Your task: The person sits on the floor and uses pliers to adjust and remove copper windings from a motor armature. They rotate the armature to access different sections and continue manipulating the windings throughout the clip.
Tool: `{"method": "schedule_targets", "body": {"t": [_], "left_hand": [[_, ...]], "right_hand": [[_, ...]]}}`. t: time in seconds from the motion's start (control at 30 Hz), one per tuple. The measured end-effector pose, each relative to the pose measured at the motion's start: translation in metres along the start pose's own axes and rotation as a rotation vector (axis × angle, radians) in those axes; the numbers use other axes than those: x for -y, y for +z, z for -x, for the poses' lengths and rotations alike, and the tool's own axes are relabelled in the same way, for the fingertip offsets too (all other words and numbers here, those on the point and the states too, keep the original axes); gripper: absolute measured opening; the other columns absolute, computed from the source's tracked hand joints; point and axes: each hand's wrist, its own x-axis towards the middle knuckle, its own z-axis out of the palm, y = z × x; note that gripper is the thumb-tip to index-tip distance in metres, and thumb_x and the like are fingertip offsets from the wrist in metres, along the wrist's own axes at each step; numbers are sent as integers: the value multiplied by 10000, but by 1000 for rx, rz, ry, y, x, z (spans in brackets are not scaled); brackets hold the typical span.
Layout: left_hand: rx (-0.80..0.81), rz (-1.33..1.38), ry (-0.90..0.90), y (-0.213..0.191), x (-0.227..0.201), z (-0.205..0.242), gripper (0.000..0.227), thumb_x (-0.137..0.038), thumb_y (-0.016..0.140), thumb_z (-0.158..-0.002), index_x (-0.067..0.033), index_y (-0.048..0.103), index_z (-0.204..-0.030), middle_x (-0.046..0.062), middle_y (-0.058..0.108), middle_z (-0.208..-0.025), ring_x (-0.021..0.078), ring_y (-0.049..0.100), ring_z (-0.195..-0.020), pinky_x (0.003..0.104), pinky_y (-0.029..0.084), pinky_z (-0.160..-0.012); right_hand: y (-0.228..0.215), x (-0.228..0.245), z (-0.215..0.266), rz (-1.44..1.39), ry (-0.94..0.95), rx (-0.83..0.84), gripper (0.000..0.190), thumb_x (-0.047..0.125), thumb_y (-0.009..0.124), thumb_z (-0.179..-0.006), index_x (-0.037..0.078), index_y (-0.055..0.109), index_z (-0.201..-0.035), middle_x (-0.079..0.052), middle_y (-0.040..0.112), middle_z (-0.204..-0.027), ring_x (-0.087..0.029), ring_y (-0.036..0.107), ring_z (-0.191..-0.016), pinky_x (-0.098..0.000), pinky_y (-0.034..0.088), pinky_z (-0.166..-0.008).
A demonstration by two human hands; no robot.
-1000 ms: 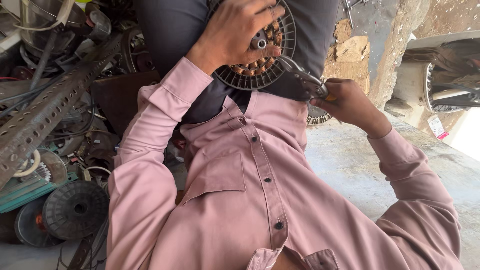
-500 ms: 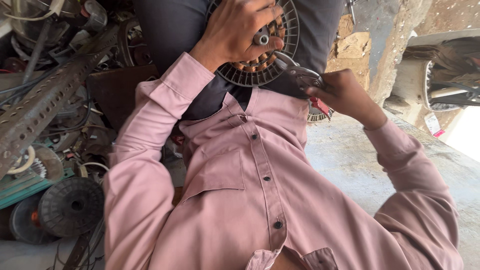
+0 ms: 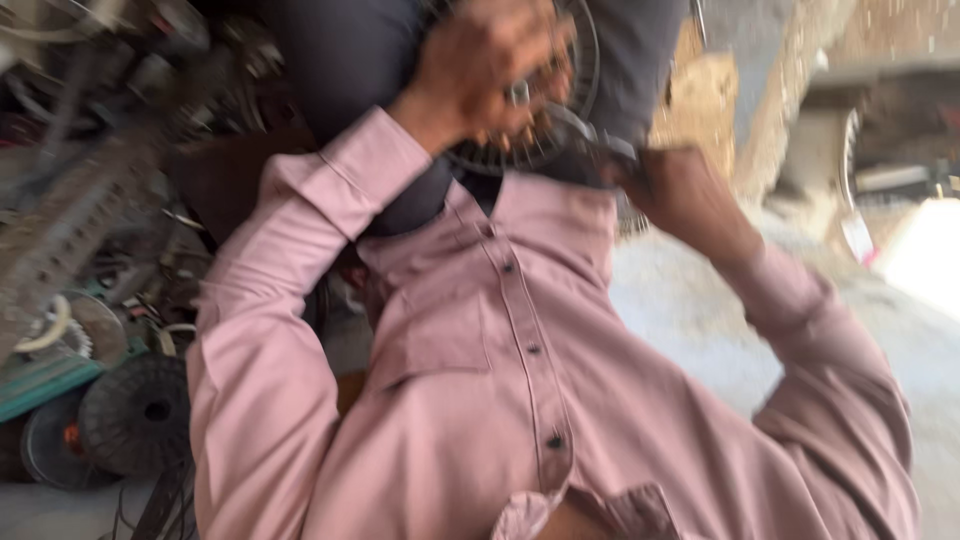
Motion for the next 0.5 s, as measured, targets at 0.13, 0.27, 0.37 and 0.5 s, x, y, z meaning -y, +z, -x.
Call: {"method": "schedule_targets", "body": {"t": [0.13, 0.27, 0.37, 0.5], "left_hand": [[61, 127, -66, -1, 15, -7, 660, -603, 413, -1131, -45, 731, -1282, 110, 693, -1065, 286, 668, -962, 458, 513, -860], [8, 234, -74, -4, 10, -7, 692, -615, 407, -1156, -13, 716, -1301, 86, 717, -1054, 283, 675, -965, 471, 515, -882], [-148, -4, 14, -11, 9, -12, 621, -574, 363, -1151, -54, 686, -1255, 115, 681, -1198, 291, 661, -1120, 437, 518, -998], [-33, 136, -63, -6, 5, -7, 637, -554, 438, -1147, -7, 729, -1292, 156, 706, -1142, 331, 668, -1030, 466, 513, -911]], "right_hand": [[3, -8, -19, -55, -244, -217, 354, 301, 735, -1024, -18, 655, -895, -115, 612, -662, -228, 614, -530, -373, 470, -506], [7, 0, -13, -101, -124, -199, 318, 283, 743, -1011, -10, 666, -915, -122, 633, -641, -245, 665, -553, -374, 499, -518], [-3, 12, -17, -77, -28, -194, 278, 260, 730, -1009, -14, 705, -972, -131, 630, -625, -252, 658, -552, -394, 498, -537], [-3, 20, -1, -61, 92, -134, 380, 282, 772, -1028, -24, 659, -832, -131, 622, -613, -242, 630, -534, -400, 487, -549]]}}
